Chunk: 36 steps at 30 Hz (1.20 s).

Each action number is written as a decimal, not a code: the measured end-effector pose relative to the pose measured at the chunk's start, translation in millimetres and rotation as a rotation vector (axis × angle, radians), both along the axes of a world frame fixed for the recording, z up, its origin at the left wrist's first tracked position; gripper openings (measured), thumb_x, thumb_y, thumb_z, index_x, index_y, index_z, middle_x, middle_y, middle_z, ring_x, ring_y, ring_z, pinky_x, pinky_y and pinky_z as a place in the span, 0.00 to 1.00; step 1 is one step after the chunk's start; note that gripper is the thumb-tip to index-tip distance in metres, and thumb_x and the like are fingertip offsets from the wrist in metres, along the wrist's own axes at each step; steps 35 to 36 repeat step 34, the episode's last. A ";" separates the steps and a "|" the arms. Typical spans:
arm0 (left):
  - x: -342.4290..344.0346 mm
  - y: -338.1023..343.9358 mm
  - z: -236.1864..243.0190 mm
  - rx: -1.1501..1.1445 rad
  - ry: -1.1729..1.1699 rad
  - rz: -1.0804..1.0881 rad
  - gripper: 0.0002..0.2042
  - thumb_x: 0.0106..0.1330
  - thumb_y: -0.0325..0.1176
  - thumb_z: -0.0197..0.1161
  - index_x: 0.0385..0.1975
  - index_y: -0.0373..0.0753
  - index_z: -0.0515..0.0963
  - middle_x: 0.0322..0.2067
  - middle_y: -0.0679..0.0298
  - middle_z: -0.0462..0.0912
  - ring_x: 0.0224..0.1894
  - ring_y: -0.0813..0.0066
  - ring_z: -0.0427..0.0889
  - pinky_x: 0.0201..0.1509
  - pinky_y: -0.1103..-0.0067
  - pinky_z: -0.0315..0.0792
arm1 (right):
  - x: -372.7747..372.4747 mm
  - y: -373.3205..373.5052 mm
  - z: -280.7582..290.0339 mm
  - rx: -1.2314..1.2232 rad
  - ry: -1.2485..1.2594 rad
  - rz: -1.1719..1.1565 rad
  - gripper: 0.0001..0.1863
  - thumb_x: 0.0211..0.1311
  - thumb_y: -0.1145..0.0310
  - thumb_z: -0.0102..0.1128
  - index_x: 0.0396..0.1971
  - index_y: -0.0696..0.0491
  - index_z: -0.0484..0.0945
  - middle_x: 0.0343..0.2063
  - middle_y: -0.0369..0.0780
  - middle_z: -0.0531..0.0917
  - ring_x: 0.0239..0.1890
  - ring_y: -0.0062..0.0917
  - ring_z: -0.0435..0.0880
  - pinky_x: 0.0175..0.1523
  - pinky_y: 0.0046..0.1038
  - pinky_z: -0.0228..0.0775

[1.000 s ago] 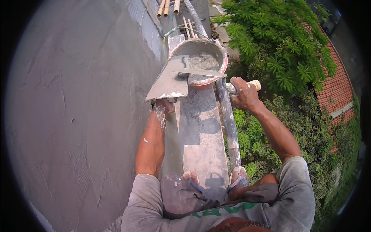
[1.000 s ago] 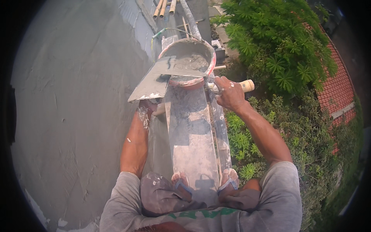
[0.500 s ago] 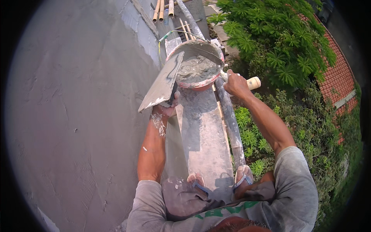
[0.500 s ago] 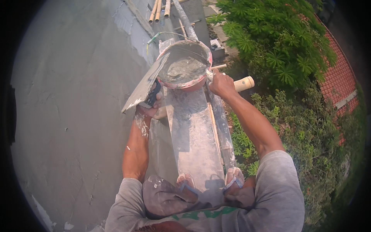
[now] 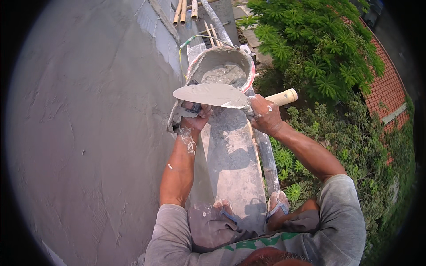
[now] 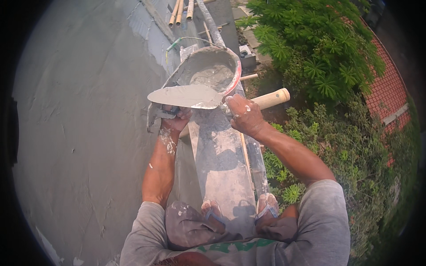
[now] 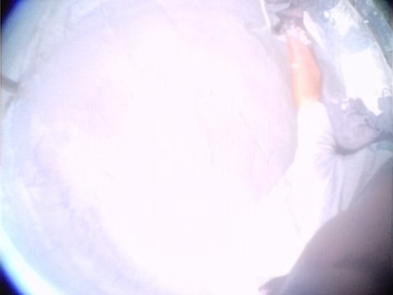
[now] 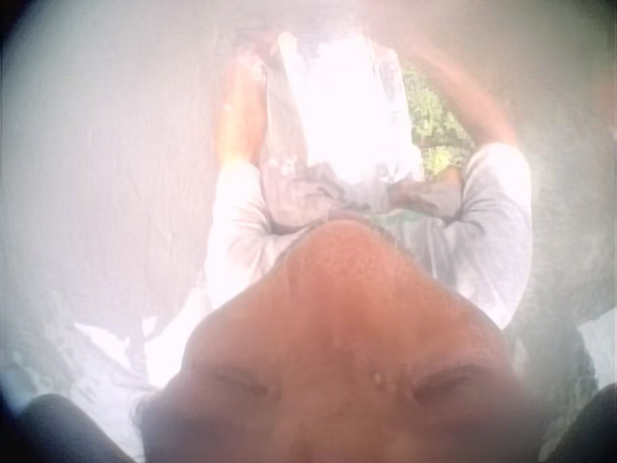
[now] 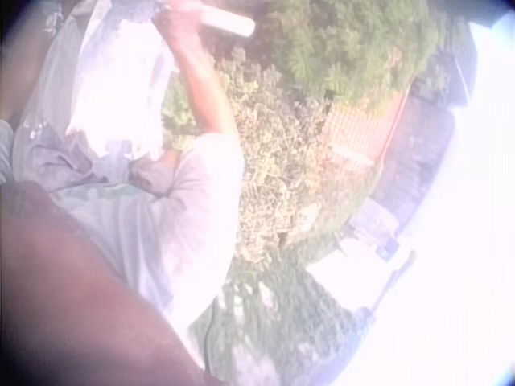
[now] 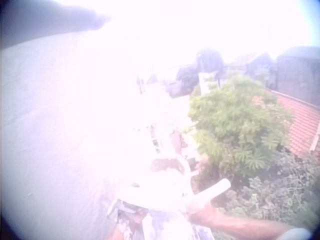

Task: The person scoops cement from a bucket using a hand trowel and applies it to a vertical wall. They spread and smooth the cement with a trowel, repeatedly loading more material and working the surface to create an even finish.

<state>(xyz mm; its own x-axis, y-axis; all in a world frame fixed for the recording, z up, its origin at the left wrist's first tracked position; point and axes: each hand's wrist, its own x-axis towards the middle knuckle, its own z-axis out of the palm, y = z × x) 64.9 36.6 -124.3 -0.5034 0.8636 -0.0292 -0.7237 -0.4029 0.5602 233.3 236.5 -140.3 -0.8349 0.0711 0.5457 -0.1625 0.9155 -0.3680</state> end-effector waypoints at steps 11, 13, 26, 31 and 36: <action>9.3 0.9 2.9 -0.004 0.056 -0.095 0.18 0.74 0.41 0.41 0.48 0.34 0.72 0.16 0.63 0.74 0.11 0.79 0.63 0.15 0.82 0.57 | -64.7 40.3 -25.4 -0.216 -0.524 -0.378 0.23 0.51 0.66 0.62 0.45 0.58 0.67 0.39 0.53 0.80 0.42 0.49 0.80 0.47 0.46 0.72; 13.2 -4.9 7.8 0.014 0.067 -0.086 0.18 0.74 0.40 0.40 0.49 0.34 0.72 0.16 0.63 0.74 0.11 0.79 0.63 0.15 0.82 0.57 | -58.1 35.6 -23.9 -0.262 -0.544 -0.383 0.22 0.52 0.65 0.61 0.45 0.59 0.67 0.39 0.53 0.80 0.43 0.50 0.80 0.48 0.46 0.71; -7.8 -15.0 -14.7 -0.072 0.044 0.035 0.16 0.73 0.42 0.45 0.47 0.35 0.70 0.18 0.64 0.76 0.11 0.81 0.65 0.14 0.85 0.58 | 2.1 35.0 5.2 -0.146 -0.307 -0.184 0.20 0.43 0.72 0.59 0.41 0.53 0.71 0.37 0.49 0.80 0.41 0.48 0.79 0.46 0.46 0.70; 2.1 -15.6 -27.4 -0.240 0.146 0.344 0.17 0.70 0.47 0.49 0.45 0.40 0.74 0.29 0.66 0.81 0.16 0.79 0.73 0.15 0.84 0.64 | 21.8 42.7 44.3 -0.024 -0.552 -0.244 0.18 0.42 0.74 0.57 0.38 0.55 0.73 0.34 0.52 0.81 0.38 0.49 0.80 0.43 0.46 0.71; -9.4 -20.5 -64.9 -0.141 0.128 0.436 0.22 0.65 0.51 0.56 0.53 0.44 0.70 0.41 0.64 0.81 0.28 0.72 0.81 0.18 0.83 0.68 | 29.9 39.1 67.5 0.074 -0.654 -0.220 0.23 0.42 0.74 0.57 0.45 0.54 0.74 0.33 0.53 0.82 0.38 0.47 0.82 0.43 0.45 0.72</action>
